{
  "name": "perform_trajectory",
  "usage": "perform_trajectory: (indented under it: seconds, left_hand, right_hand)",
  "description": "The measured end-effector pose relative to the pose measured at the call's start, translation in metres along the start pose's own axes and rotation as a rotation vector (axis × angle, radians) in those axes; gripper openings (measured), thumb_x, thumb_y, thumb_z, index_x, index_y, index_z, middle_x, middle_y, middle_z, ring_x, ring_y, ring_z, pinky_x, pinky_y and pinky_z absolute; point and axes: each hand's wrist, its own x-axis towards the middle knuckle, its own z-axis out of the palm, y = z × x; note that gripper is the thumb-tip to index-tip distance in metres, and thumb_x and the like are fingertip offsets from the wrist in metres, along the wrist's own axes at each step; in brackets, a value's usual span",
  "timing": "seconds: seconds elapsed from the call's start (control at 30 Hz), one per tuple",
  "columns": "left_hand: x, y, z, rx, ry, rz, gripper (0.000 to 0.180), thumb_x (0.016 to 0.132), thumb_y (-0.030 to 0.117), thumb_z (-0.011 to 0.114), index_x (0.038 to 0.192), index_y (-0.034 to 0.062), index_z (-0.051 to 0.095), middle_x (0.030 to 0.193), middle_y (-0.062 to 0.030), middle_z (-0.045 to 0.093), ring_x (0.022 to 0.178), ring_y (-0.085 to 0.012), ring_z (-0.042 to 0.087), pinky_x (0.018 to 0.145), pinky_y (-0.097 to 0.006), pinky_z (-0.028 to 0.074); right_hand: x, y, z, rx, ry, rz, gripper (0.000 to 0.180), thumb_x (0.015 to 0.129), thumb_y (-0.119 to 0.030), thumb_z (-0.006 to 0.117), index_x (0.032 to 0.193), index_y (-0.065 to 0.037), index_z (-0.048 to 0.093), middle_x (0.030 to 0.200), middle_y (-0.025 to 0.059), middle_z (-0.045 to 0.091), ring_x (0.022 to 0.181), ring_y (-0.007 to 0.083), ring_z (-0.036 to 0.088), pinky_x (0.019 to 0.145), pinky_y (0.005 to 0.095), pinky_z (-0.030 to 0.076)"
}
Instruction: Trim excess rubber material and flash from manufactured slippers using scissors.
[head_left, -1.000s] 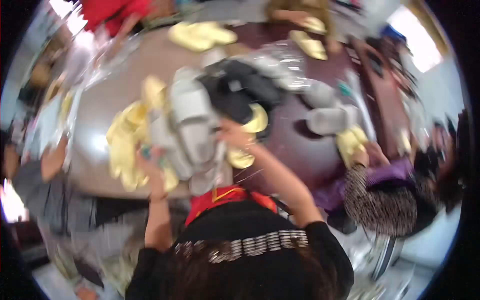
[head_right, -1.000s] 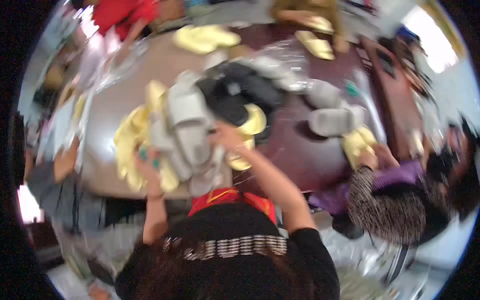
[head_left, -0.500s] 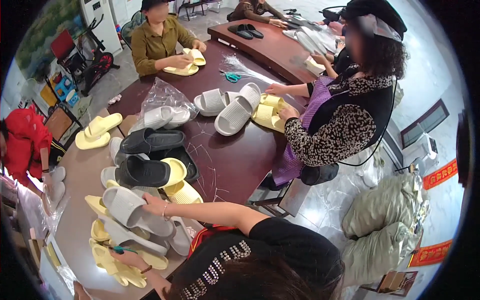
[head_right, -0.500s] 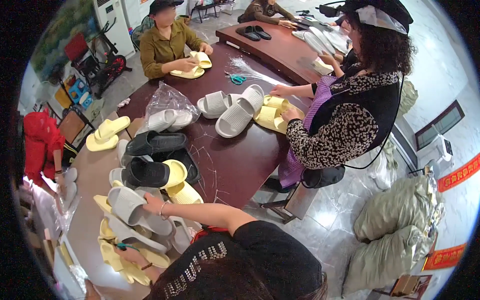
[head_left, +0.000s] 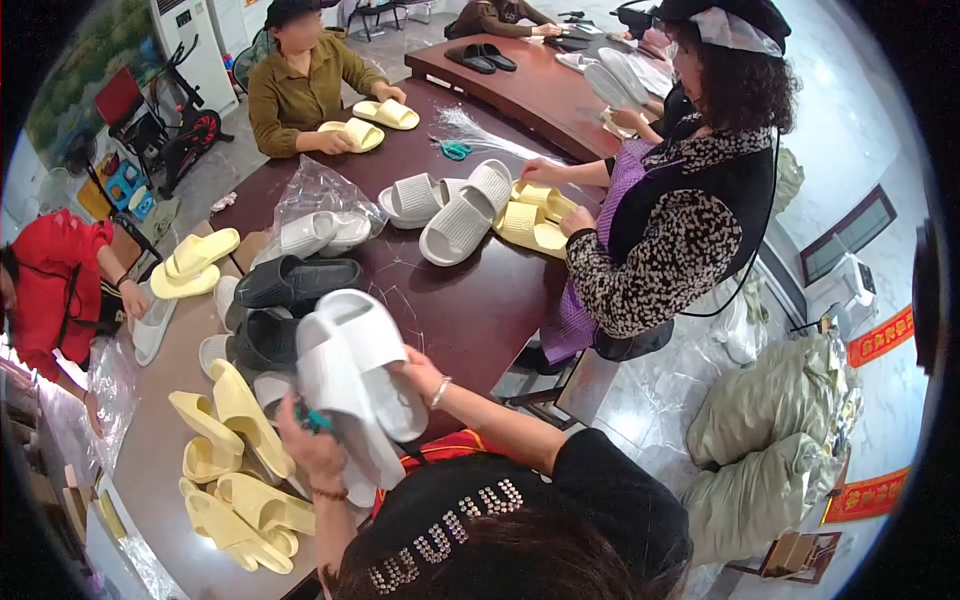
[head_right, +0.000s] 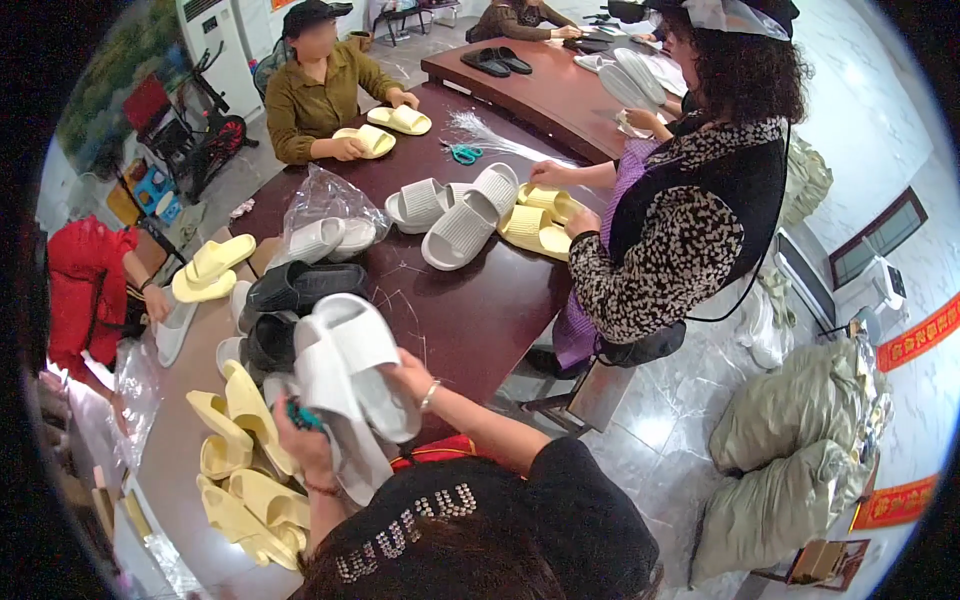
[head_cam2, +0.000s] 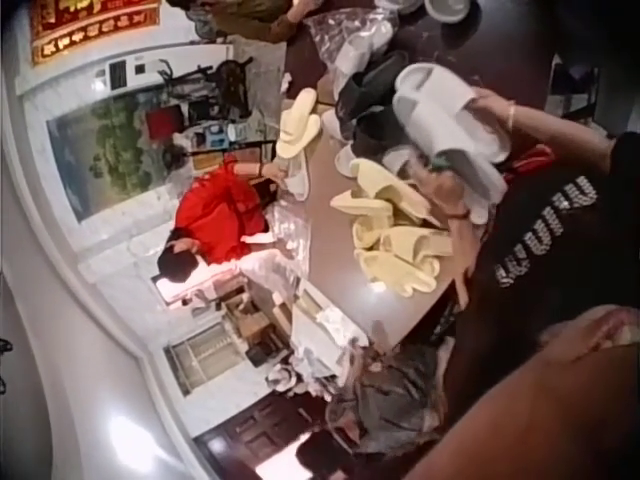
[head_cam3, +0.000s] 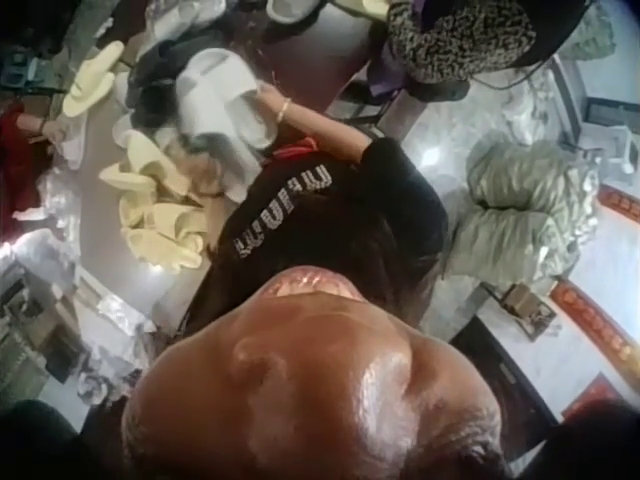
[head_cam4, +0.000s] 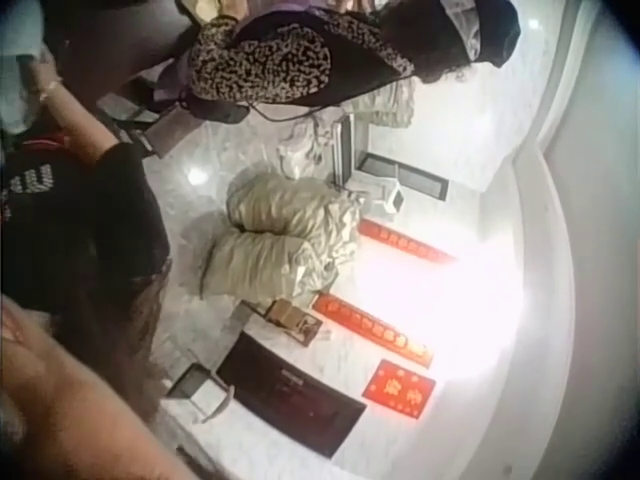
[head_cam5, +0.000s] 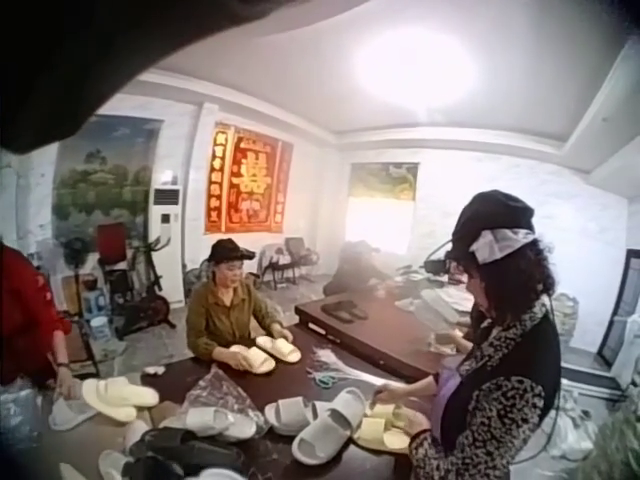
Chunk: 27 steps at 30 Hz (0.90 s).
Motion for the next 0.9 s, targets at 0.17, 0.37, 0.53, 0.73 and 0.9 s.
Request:
perform_trajectory:
  seconds: [0.17,0.37,0.53,0.73,0.9]
  left_hand:
    - [0.015,0.004,0.046,0.120,-0.178,0.202,0.050,0.061,-0.002,0.058,0.110,0.0058,0.049,0.082,-0.0111,0.051,0.076,-0.0286,0.051,0.068,-0.038,0.042]
    - [0.016,0.005,0.084,0.294,-0.383,0.437,0.048,0.062,0.004,0.059,0.109,0.0108,0.051,0.076,-0.0087,0.046,0.073,-0.0262,0.049,0.066,-0.038,0.041]
    - [-0.001,-0.009,0.105,0.436,-0.506,0.566,0.039,0.068,0.008,0.053,0.107,0.0126,0.051,0.075,-0.0075,0.045,0.073,-0.0235,0.049,0.065,-0.035,0.040]
    - [-0.008,-0.009,0.111,0.456,-0.495,0.539,0.041,0.068,0.009,0.053,0.109,0.0141,0.051,0.076,-0.0071,0.045,0.073,-0.0236,0.049,0.065,-0.035,0.039]
    - [-0.009,-0.007,0.104,0.442,-0.528,0.492,0.047,0.065,0.010,0.056,0.110,0.0143,0.049,0.078,-0.0069,0.045,0.075,-0.0234,0.049,0.067,-0.035,0.039]
  right_hand:
    - [-0.004,0.020,-0.062,-0.029,0.276,-0.037,0.028,0.077,-0.010,0.053,0.105,-0.005,0.048,0.091,0.0056,0.056,0.080,0.0156,0.053,0.071,0.0303,0.045]
    - [0.009,0.067,-0.119,-0.077,0.431,0.093,0.030,0.076,-0.010,0.054,0.105,-0.006,0.048,0.091,0.0058,0.055,0.082,0.0182,0.053,0.072,0.0342,0.045]
    - [0.009,0.077,-0.115,-0.338,0.527,0.008,0.030,0.075,-0.010,0.054,0.104,-0.005,0.048,0.088,0.0078,0.056,0.079,0.0202,0.054,0.071,0.0343,0.044]
    - [-0.008,0.028,-0.099,-1.029,0.581,-0.572,0.029,0.076,-0.016,0.055,0.100,-0.002,0.048,0.080,0.0099,0.056,0.074,0.0216,0.054,0.067,0.0333,0.045]
    - [-0.015,0.050,-0.093,-0.768,0.291,-0.273,0.028,0.079,-0.026,0.055,0.096,-0.005,0.050,0.078,0.0067,0.056,0.072,0.0213,0.055,0.062,0.0330,0.044]
